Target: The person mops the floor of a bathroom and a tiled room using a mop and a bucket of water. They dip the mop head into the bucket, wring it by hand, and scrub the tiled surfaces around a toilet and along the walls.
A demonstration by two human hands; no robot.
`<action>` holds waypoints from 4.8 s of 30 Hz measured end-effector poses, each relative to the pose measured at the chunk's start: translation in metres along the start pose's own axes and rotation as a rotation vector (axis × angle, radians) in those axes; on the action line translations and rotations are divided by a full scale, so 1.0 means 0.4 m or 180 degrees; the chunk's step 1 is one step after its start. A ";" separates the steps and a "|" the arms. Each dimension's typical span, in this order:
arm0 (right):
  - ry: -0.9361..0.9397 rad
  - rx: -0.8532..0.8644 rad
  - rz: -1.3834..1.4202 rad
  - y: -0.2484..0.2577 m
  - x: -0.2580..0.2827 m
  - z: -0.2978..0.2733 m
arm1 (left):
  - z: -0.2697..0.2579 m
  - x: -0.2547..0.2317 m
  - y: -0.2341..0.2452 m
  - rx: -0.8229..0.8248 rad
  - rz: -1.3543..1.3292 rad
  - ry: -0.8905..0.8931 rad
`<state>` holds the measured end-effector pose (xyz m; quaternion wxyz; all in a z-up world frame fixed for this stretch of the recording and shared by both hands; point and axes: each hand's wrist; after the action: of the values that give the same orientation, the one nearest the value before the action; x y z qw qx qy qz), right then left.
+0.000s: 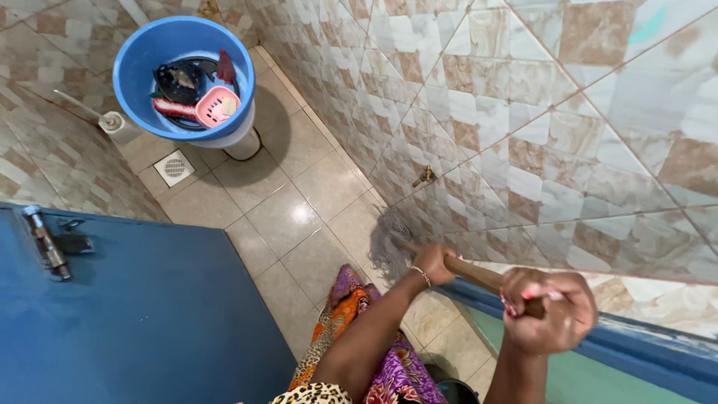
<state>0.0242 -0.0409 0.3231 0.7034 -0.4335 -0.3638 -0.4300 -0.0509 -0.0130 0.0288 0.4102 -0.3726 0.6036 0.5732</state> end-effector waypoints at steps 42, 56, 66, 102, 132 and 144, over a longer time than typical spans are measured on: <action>-0.1140 0.1011 0.0570 -0.309 -0.220 -0.072 | -0.359 0.216 0.474 -0.2255 0.0287 0.0525; -0.0847 0.2068 0.1078 -0.431 -0.244 -0.204 | -0.560 0.222 0.507 -0.2886 -0.0315 0.1570; -0.0336 0.2006 0.0145 -0.446 -0.235 -0.307 | -0.487 0.477 0.503 -0.3473 -0.1882 0.0019; 0.0043 0.0354 -0.0009 0.496 0.195 -0.591 | -0.390 -0.008 -0.434 -0.1609 0.0044 -0.1207; 0.0577 -0.0219 -0.0751 0.670 0.496 -1.054 | -0.791 -0.193 -0.817 -0.0916 -0.0311 -0.1504; -0.0316 -0.0412 -0.0028 0.670 0.594 -1.095 | -1.060 -0.317 -0.758 -0.0461 0.0333 -0.0655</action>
<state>0.4188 -0.4457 0.2963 0.6532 -0.4972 -0.3716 -0.4336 0.2483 -0.4586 0.0314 0.4115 -0.3084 0.5340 0.6711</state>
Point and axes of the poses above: each hand's wrist, its own z-axis towards the middle knuckle, its own y-axis out of the back of the hand, x = y × z, and after that the axes turned 10 degrees about -y, right-handed
